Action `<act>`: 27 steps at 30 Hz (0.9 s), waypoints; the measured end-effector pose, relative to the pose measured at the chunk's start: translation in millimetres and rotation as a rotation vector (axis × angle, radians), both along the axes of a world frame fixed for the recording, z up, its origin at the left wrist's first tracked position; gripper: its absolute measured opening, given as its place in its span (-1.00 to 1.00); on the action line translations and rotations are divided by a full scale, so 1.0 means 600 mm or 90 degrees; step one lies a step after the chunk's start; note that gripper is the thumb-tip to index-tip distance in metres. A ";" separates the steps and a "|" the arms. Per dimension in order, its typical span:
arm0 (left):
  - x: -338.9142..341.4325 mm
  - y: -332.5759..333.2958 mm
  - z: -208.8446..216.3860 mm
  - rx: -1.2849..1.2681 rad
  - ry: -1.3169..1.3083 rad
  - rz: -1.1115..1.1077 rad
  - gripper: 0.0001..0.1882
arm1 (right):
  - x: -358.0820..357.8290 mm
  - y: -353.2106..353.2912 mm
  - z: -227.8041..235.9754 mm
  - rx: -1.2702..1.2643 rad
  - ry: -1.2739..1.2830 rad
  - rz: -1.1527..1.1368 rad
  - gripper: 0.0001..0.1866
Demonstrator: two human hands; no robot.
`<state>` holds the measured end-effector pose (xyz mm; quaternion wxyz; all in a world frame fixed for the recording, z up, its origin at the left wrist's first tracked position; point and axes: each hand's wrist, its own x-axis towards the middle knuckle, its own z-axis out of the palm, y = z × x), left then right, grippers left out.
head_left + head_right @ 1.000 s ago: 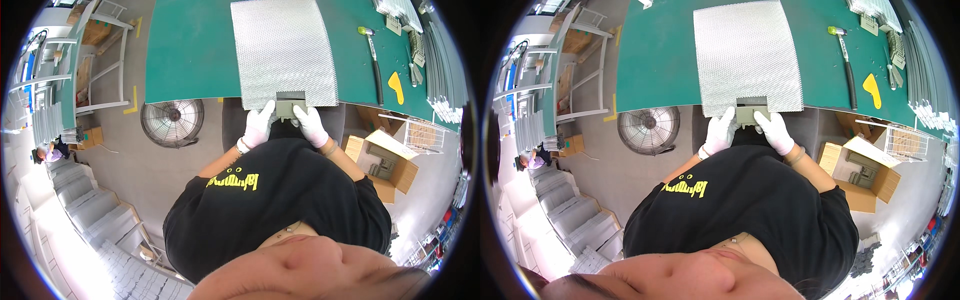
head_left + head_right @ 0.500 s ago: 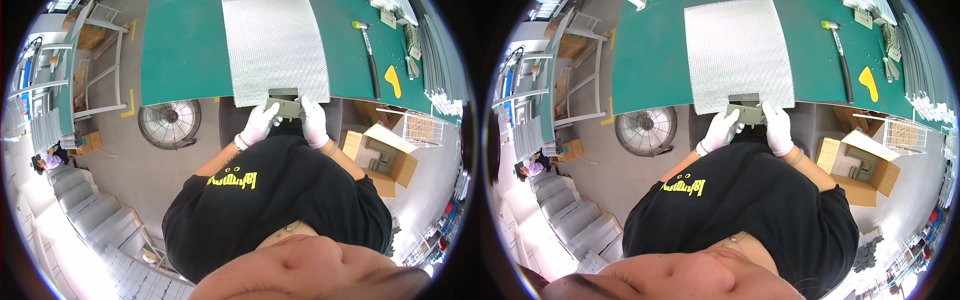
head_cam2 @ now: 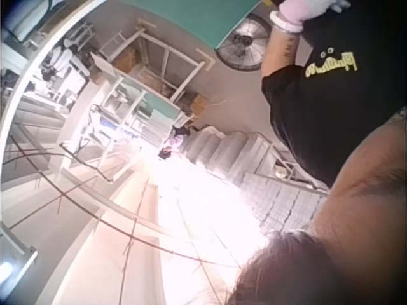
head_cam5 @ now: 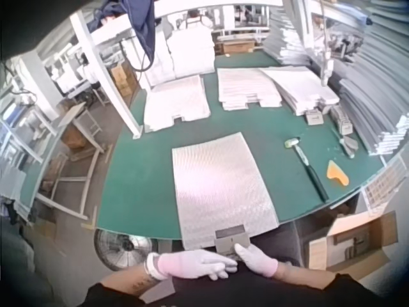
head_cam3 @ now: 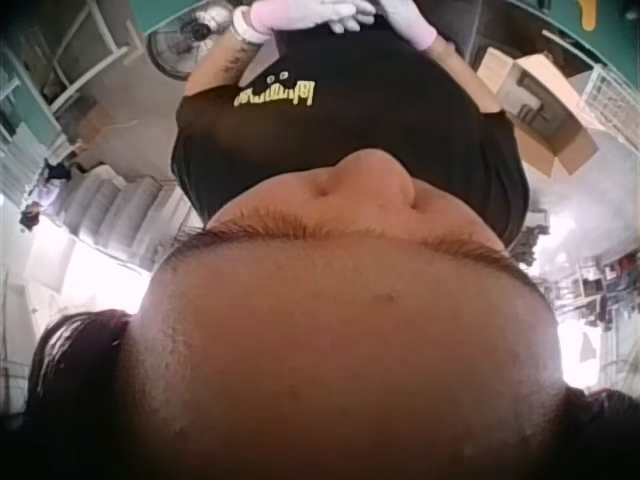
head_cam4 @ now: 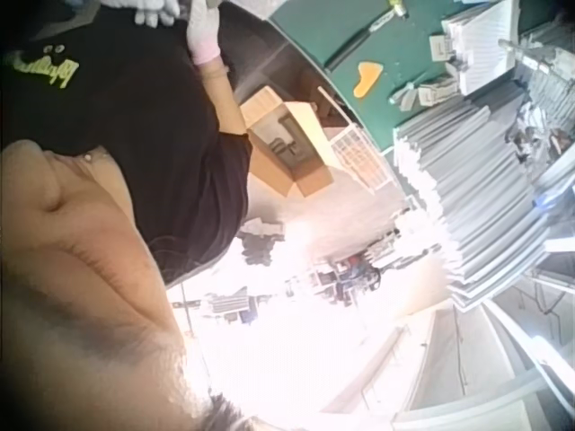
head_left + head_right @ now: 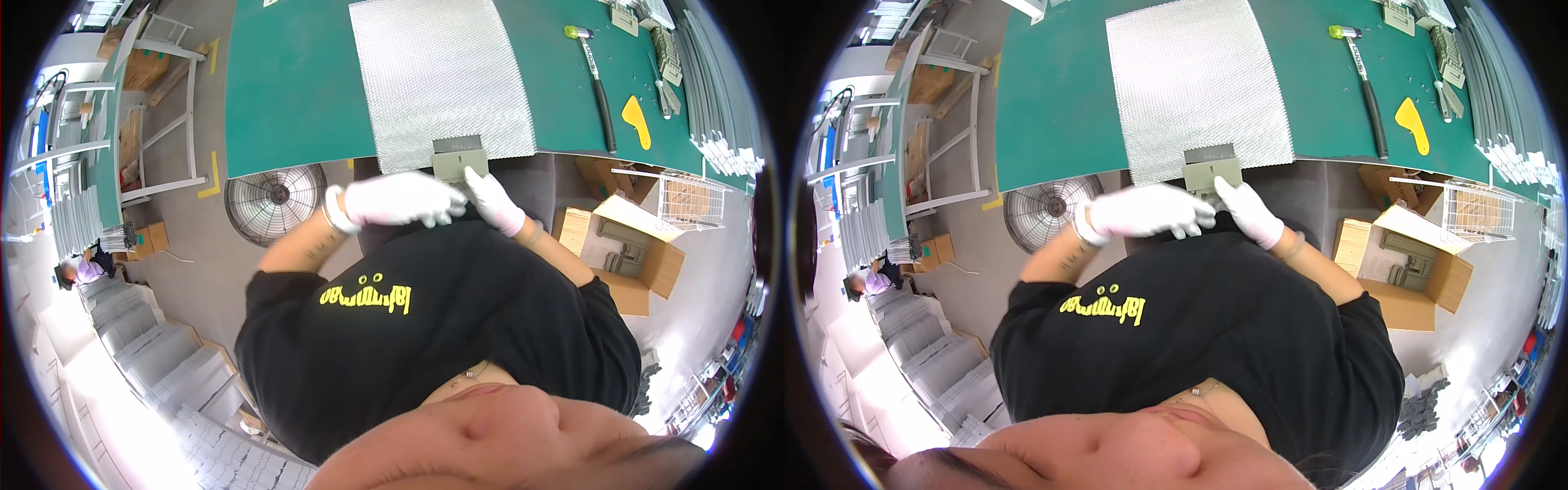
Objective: The person assembles metal frames by placing a mesh sheet onto a green workbench, positioning a metal frame over it, and securing the assembly with a hammer and a power drill. The person repeats this process for multiple units, handling the mesh and frames by hand.
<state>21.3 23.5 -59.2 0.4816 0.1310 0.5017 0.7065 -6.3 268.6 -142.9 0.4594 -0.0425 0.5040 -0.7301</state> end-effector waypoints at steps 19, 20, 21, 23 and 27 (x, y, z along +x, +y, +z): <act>-0.122 0.179 -0.011 -0.685 0.948 0.184 -0.27 | 0.007 0.058 0.034 0.047 0.086 -0.475 -0.75; -0.116 0.180 -0.007 -0.682 0.945 0.179 -0.27 | 0.013 0.052 0.037 0.035 0.081 -0.507 -0.76; -0.111 0.182 -0.003 -0.680 0.941 0.175 -0.27 | 0.020 0.046 0.038 0.023 0.076 -0.538 -0.77; -0.103 0.185 0.001 -0.681 0.937 0.169 -0.27 | 0.028 0.040 0.052 0.082 0.112 -0.578 -0.79; -0.103 0.189 0.010 -0.689 0.929 0.150 -0.28 | 0.021 0.051 0.011 0.037 0.089 -0.515 -0.76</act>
